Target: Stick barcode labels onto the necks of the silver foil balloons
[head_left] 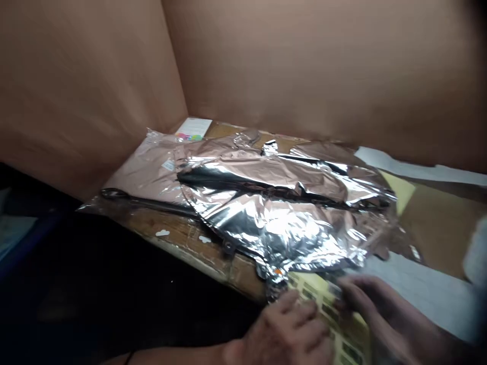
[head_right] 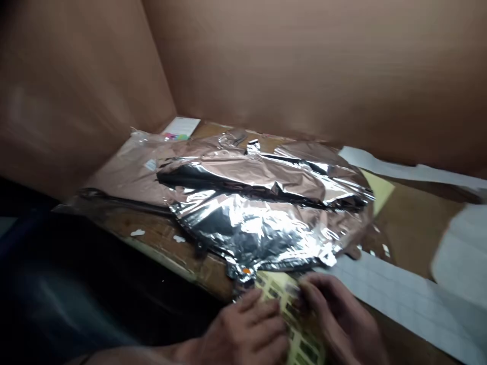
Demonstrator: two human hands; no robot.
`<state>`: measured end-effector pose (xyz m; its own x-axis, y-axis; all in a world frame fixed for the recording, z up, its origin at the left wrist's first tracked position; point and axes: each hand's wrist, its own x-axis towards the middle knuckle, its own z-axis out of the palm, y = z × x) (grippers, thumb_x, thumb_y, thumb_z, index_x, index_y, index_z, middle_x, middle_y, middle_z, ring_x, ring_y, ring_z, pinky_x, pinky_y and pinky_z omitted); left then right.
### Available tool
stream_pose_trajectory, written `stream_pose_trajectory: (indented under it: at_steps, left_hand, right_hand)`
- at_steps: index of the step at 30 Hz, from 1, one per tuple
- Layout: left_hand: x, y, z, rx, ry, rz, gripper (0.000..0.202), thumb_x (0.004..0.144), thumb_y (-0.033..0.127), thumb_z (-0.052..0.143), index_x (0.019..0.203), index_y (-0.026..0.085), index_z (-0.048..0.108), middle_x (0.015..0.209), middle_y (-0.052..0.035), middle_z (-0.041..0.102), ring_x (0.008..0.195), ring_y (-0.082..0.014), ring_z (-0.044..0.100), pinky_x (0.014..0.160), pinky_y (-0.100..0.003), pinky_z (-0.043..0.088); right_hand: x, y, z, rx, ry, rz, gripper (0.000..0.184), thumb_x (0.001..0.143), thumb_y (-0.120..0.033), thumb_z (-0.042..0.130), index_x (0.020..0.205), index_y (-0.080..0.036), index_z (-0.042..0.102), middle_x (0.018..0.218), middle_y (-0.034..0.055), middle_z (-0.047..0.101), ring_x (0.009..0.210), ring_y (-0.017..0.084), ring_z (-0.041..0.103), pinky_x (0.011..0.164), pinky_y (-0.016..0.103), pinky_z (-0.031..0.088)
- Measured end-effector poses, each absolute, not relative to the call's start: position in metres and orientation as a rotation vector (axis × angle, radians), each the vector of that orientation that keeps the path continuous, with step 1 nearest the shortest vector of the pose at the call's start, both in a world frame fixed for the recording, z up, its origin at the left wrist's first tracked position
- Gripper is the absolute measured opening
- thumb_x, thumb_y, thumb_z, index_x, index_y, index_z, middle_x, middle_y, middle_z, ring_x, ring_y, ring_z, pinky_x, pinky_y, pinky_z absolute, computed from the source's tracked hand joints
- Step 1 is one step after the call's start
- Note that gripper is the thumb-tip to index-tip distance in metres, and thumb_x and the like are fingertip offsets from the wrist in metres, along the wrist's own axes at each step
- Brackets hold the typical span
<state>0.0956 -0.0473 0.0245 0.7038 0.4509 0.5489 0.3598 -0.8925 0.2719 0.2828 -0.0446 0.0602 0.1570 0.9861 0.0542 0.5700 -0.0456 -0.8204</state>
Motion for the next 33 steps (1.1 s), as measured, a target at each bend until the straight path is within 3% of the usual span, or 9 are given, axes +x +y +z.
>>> stream_pose_trajectory:
  at_steps: [1,6,10,12,19,25,33]
  left_hand:
    - [0.085,-0.049,0.029,2.688,0.656,1.027,0.026,0.094,0.028,0.046,0.079,0.015,0.063,0.082,-0.0042,0.070,0.090,-0.0179,0.065,0.084,-0.033,0.054]
    - [0.039,-0.040,0.032,2.427,0.830,1.206,0.014,0.088,0.011,0.056,0.098,0.013,0.065,0.097,-0.0056,0.073,0.102,-0.0160,0.065,0.099,-0.031,0.052]
    - [0.026,-0.034,0.024,2.589,0.931,1.047,0.028,0.087,0.021,0.062,0.113,0.013,0.064,0.120,-0.0089,0.068,0.129,-0.0264,0.051,0.107,-0.043,0.048]
    - [0.024,-0.034,0.018,2.639,0.944,0.942,0.033,0.088,0.027,0.061,0.118,0.014,0.063,0.127,-0.0097,0.065,0.134,-0.0299,0.045,0.108,-0.049,0.046]
    - [0.020,-0.025,0.011,2.585,0.964,1.069,0.034,0.089,0.026,0.059,0.118,0.011,0.063,0.129,-0.0109,0.064,0.134,-0.0286,0.046,0.108,-0.046,0.045]
    - [0.021,-0.017,0.011,2.672,1.057,0.950,0.034,0.091,0.028,0.057,0.121,0.013,0.063,0.129,-0.0091,0.064,0.129,-0.0280,0.052,0.105,-0.046,0.048]
    - [0.021,-0.019,0.009,2.652,1.072,0.923,0.035,0.091,0.028,0.056,0.122,0.014,0.062,0.132,-0.0072,0.062,0.131,-0.0280,0.050,0.107,-0.045,0.046]
  right_hand:
    - [0.279,-0.045,0.063,-1.741,-1.484,0.800,0.024,0.087,-0.051,0.059,0.082,-0.029,0.064,0.067,0.0047,0.065,0.056,0.020,0.063,0.045,0.029,0.051]
    - [0.256,-0.034,0.071,-1.699,-1.267,1.241,0.042,0.082,-0.059,0.063,0.084,-0.018,0.059,0.067,0.0032,0.064,0.062,0.016,0.062,0.055,0.025,0.053]
    - [0.244,-0.026,0.073,-1.622,-1.200,1.336,0.046,0.078,-0.061,0.066,0.084,-0.016,0.058,0.069,0.0035,0.065,0.062,0.014,0.061,0.057,0.025,0.052]
    - [0.242,-0.023,0.071,-1.615,-1.191,1.370,0.047,0.077,-0.061,0.068,0.084,-0.016,0.058,0.069,0.0034,0.065,0.060,0.014,0.061,0.057,0.025,0.052]
    - [0.246,-0.007,0.064,-1.603,-1.297,1.419,0.043,0.079,-0.055,0.070,0.091,-0.015,0.060,0.071,0.0024,0.065,0.062,0.013,0.061,0.057,0.023,0.050]
    - [0.241,0.007,0.059,-1.583,-1.430,1.414,0.040,0.084,-0.054,0.065,0.094,-0.016,0.061,0.068,0.0008,0.064,0.061,0.013,0.060,0.058,0.023,0.049]
    - [0.241,0.011,0.045,-1.604,-1.407,1.422,0.038,0.084,-0.050,0.067,0.096,-0.015,0.063,0.068,0.0006,0.064,0.058,0.011,0.059,0.056,0.022,0.048]
